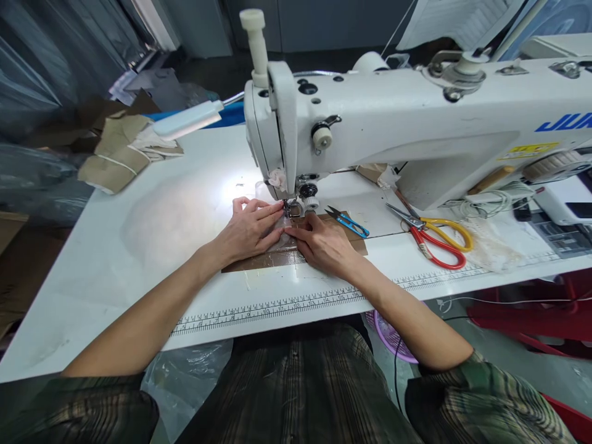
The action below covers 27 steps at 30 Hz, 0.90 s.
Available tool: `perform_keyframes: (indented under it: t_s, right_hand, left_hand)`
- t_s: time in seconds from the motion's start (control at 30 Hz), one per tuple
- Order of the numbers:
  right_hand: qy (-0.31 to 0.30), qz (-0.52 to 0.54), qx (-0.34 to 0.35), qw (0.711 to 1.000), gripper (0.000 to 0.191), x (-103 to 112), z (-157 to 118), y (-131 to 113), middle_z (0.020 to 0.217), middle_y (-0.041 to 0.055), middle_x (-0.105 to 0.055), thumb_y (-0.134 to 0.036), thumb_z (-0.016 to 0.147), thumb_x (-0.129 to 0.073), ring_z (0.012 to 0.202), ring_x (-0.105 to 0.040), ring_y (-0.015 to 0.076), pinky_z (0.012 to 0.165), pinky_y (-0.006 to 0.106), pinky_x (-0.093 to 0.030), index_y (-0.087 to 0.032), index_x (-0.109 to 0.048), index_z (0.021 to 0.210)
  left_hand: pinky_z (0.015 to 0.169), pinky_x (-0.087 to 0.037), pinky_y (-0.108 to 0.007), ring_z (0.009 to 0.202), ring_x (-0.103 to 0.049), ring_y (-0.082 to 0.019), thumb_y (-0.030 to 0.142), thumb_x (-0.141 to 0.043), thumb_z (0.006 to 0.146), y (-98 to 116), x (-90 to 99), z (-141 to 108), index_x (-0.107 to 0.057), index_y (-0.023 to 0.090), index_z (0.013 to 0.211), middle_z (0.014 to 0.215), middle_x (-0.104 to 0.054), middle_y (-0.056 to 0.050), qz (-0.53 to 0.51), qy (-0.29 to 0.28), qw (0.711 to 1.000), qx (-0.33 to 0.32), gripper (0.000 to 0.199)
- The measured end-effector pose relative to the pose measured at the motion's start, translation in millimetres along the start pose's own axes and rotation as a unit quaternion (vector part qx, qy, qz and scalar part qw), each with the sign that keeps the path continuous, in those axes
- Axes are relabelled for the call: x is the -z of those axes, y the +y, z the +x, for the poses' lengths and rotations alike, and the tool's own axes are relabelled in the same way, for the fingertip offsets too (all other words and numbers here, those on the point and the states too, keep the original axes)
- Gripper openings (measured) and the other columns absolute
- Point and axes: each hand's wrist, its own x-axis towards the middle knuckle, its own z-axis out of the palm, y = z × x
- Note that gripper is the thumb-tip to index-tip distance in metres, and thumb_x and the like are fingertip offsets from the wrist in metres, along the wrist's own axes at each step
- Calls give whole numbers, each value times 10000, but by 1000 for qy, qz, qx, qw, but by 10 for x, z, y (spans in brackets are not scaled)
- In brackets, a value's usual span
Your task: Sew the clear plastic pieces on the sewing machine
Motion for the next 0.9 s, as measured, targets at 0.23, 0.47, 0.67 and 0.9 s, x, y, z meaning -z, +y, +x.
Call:
perform_keyframes:
  t_s: [0.23,0.47,0.67,0.9]
  right_hand:
    - [-2,37,-37,999,393,-30,-6,-3,991,98,-582,-211,952,-452,830,-586,191,769,349,-500,-268,-730,1224]
    - [-10,50,-58,997,390,-17,1,-13,999,89,-582,-197,939,-479,825,-595,186,767,337,-506,-288,-738,1217]
    - [-22,53,-69,996,385,-9,8,-15,1003,91,-579,-205,938,-496,843,-592,192,784,344,-501,-293,-733,1228]
    - [-19,79,-73,994,390,-16,9,9,1020,91,-585,-227,948,-459,839,-589,184,784,340,-492,-284,-740,1212]
  left_hand:
    - [958,-324,-543,1032,-589,-289,368,-476,993,-3,31,8,-641,223,1242,1372,-630,-102,-13,-15,1000,6,333]
    - [1001,-309,-563,1102,-584,-305,388,-430,1012,-6,53,21,-617,198,1281,1410,-600,-108,6,-48,999,8,379]
    - [1024,-300,-578,1149,-574,-315,369,-437,1016,15,69,11,-607,196,1284,1408,-597,-118,23,-45,999,5,362]
    - [832,-440,-438,903,-631,-233,270,-489,985,-8,119,13,-705,155,1012,1083,-730,-101,-27,14,999,-15,246]
